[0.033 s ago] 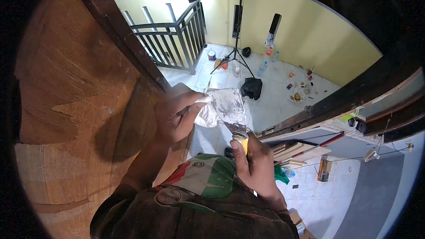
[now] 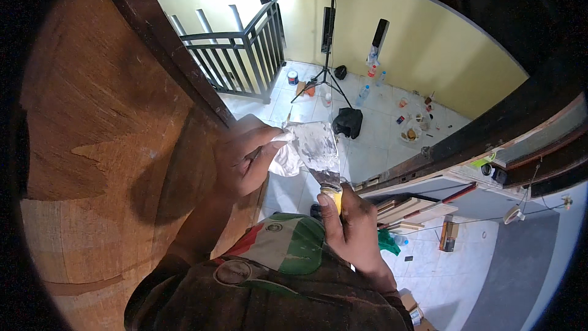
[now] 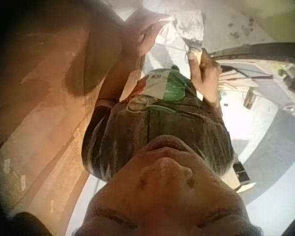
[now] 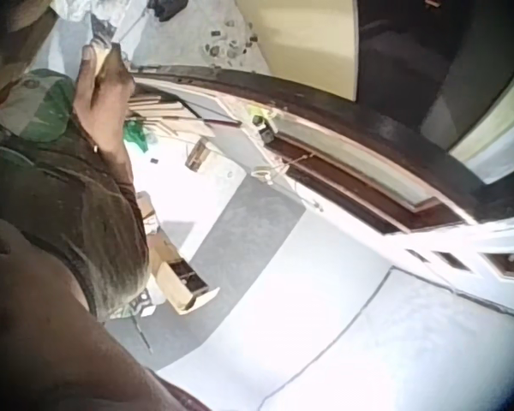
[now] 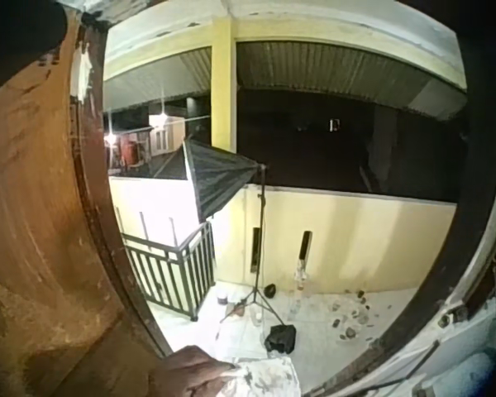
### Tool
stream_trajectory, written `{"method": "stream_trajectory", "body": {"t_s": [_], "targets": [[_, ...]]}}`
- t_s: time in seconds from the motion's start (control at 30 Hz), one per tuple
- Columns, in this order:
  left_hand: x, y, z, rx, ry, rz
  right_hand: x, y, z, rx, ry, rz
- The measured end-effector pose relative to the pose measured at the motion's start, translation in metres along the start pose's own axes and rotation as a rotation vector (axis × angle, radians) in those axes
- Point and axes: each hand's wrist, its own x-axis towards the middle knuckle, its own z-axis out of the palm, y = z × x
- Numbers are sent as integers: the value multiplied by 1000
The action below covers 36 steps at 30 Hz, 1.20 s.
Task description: The person applies white putty to the gaps above a wooden door frame using a putty knife, cleans the tool with paper, and applies strips of masking tape to the wall.
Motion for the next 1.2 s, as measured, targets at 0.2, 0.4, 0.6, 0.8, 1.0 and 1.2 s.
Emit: {"method": "stream_trajectory", "body": {"t_s": [0.2, 0.4, 0.6, 0.8, 1.0, 1.2], "targets": [[12, 0, -3, 142, -121, 32, 2, 15, 4, 126, -52, 101], [28, 8, -12, 328, -315, 86, 5, 39, 12, 303, -103, 212], [33, 2, -9, 278, -372, -20, 8, 55, 24, 481, -135, 214], [27, 0, -5, 90, -307, -177, 9, 58, 32, 811, -207, 234], [17, -2, -8, -111, -293, -402, 14, 64, 34, 1032, -310, 261], [-2, -12, -17, -207, -227, -600, 31, 62, 30, 1176, -433, 365]]}}
